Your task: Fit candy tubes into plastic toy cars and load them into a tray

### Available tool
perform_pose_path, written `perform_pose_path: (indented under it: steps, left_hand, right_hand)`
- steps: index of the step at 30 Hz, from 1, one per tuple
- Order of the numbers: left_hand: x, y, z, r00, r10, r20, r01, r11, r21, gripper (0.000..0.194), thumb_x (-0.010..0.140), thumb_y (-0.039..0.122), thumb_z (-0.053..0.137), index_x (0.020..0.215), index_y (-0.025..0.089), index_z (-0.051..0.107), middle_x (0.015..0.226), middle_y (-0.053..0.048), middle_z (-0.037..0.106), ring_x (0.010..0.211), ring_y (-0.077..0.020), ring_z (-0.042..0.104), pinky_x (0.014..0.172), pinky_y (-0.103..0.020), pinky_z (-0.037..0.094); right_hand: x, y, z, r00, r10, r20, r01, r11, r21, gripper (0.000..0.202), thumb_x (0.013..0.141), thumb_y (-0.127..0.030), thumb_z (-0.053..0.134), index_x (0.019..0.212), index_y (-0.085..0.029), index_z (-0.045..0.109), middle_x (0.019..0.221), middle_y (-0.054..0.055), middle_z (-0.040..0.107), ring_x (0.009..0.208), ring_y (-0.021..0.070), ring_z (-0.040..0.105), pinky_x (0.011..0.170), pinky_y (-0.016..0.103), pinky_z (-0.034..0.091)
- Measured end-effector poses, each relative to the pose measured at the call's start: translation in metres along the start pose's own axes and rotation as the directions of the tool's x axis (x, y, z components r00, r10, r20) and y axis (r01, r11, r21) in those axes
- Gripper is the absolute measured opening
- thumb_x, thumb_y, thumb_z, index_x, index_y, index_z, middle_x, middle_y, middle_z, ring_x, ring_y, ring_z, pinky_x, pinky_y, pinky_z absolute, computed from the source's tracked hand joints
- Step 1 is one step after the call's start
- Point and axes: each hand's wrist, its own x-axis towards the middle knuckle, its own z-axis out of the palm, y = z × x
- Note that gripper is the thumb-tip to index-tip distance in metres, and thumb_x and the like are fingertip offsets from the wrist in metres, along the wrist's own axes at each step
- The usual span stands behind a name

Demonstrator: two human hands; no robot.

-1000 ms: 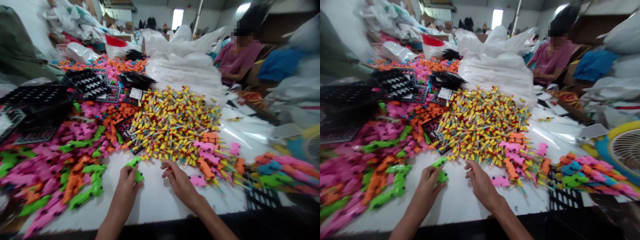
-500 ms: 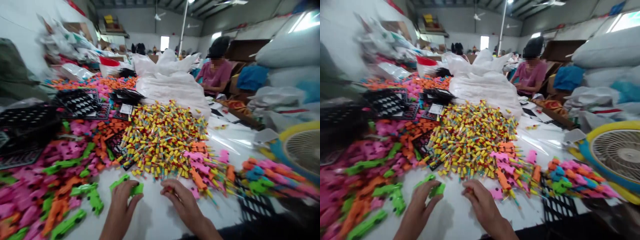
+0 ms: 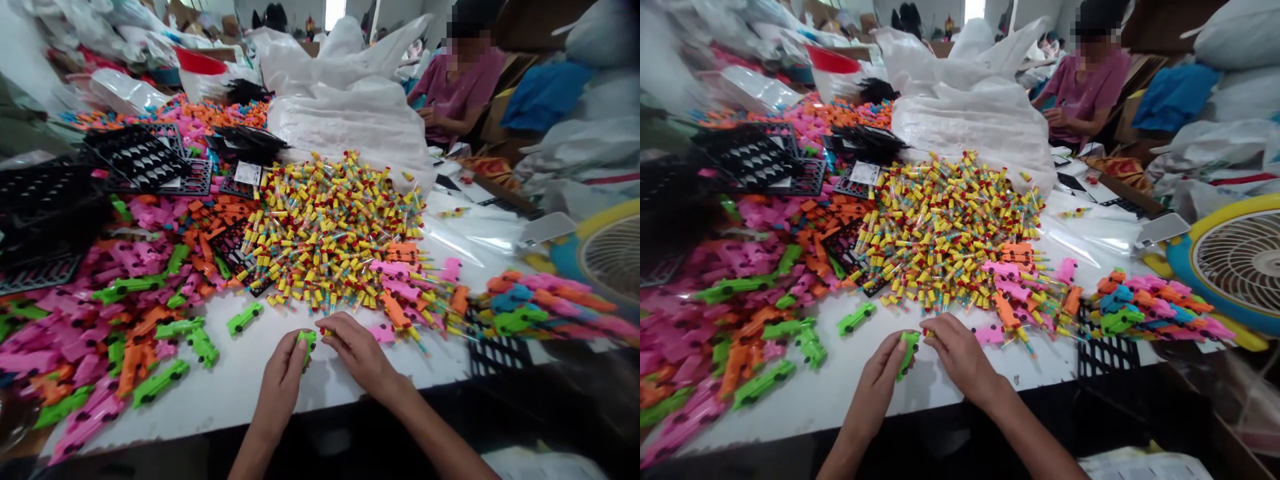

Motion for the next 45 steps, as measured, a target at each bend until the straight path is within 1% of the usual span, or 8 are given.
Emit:
perform_pose_path:
  steps: [15, 20, 24, 34, 38, 40, 42, 45]
  left_hand:
    - [0.002, -0.008, -0.005, 0.981, 0.143, 0.133, -0.179, 0.933, 0.311, 0.035, 0.094, 0.046, 0.038, 0.088, 0.020, 0.061, 0.084, -0.004, 0.061, 0.079, -0.0191, 0.055, 0.075, -0.031, 0.043]
    - [0.003, -0.013, -0.011, 0.975, 0.100, 0.199, -0.175, 0.899, 0.402, 0.039, 0.094, 0.048, 0.035, 0.083, 0.021, 0.061, 0.081, -0.004, 0.063, 0.077, -0.0193, 0.057, 0.072, -0.031, 0.042]
    - [0.003, -0.014, -0.012, 0.979, 0.024, 0.200, -0.102, 0.917, 0.386, 0.039, 0.091, 0.048, 0.036, 0.081, 0.021, 0.062, 0.079, -0.004, 0.064, 0.071, -0.0185, 0.057, 0.066, -0.029, 0.042]
    - [-0.002, -0.014, -0.001, 0.946, -0.133, 0.295, 0.057, 0.966, 0.252, 0.040, 0.088, 0.050, 0.040, 0.069, 0.019, 0.056, 0.059, 0.002, 0.049, 0.058, -0.0151, 0.048, 0.059, -0.027, 0.038]
    - [0.004, -0.010, -0.007, 0.954, -0.027, 0.297, -0.065, 0.954, 0.294, 0.038, 0.091, 0.047, 0.040, 0.079, 0.019, 0.062, 0.070, -0.001, 0.059, 0.068, -0.0164, 0.056, 0.067, -0.028, 0.043]
    - [0.014, -0.010, -0.023, 0.978, 0.150, 0.145, -0.192, 0.923, 0.334, 0.034, 0.091, 0.045, 0.042, 0.097, 0.020, 0.064, 0.092, -0.005, 0.064, 0.082, -0.0182, 0.059, 0.076, -0.030, 0.047]
    - [0.028, -0.012, -0.045, 0.942, 0.321, -0.097, -0.235, 0.839, 0.490, 0.036, 0.092, 0.043, 0.044, 0.109, 0.018, 0.062, 0.106, -0.010, 0.062, 0.094, -0.0218, 0.058, 0.085, -0.035, 0.048]
    - [0.049, -0.019, -0.074, 0.872, 0.388, -0.297, 0.002, 0.605, 0.796, 0.037, 0.090, 0.035, 0.047, 0.113, 0.010, 0.062, 0.109, -0.017, 0.061, 0.103, -0.0314, 0.055, 0.091, -0.047, 0.045]
  right_hand:
    - [-0.002, 0.006, -0.015, 0.950, -0.233, 0.209, 0.271, 0.946, -0.177, 0.028, 0.095, -0.015, 0.043, 0.120, -0.019, 0.056, 0.101, 0.009, 0.064, 0.094, 0.0175, 0.056, 0.083, 0.033, 0.052]
    - [-0.002, -0.002, -0.024, 0.858, -0.203, 0.471, 0.379, 0.870, -0.316, 0.033, 0.092, -0.006, 0.037, 0.119, -0.017, 0.053, 0.098, 0.009, 0.061, 0.093, 0.0189, 0.052, 0.085, 0.034, 0.049]
    - [-0.006, -0.004, -0.025, 0.852, -0.159, 0.498, 0.336, 0.896, -0.289, 0.016, 0.093, -0.015, 0.044, 0.107, -0.017, 0.053, 0.092, 0.007, 0.060, 0.089, 0.0187, 0.053, 0.080, 0.032, 0.048]
    - [-0.031, 0.006, -0.001, 0.884, -0.343, 0.318, 0.444, 0.827, -0.343, 0.017, 0.095, -0.025, 0.047, 0.080, -0.018, 0.049, 0.071, 0.001, 0.055, 0.069, 0.0150, 0.043, 0.066, 0.030, 0.033]
    - [-0.029, 0.017, -0.019, 0.914, -0.325, 0.242, 0.395, 0.848, -0.352, 0.018, 0.095, -0.030, 0.047, 0.082, -0.019, 0.052, 0.071, 0.001, 0.057, 0.067, 0.0144, 0.048, 0.065, 0.028, 0.037]
    - [-0.017, 0.021, -0.049, 0.943, -0.315, 0.103, 0.327, 0.828, -0.456, 0.016, 0.095, -0.032, 0.049, 0.087, -0.020, 0.055, 0.075, 0.002, 0.062, 0.072, 0.0154, 0.053, 0.070, 0.029, 0.040]
    - [-0.003, 0.023, -0.080, 0.944, -0.304, -0.126, 0.163, 0.765, -0.623, 0.016, 0.090, -0.035, 0.056, 0.094, -0.020, 0.059, 0.090, 0.006, 0.067, 0.089, 0.0197, 0.058, 0.084, 0.036, 0.042]
    - [0.018, 0.018, -0.091, 0.875, -0.315, -0.368, -0.045, 0.703, -0.710, 0.025, 0.085, -0.037, 0.064, 0.102, -0.018, 0.062, 0.108, 0.011, 0.067, 0.107, 0.0266, 0.056, 0.097, 0.046, 0.039]
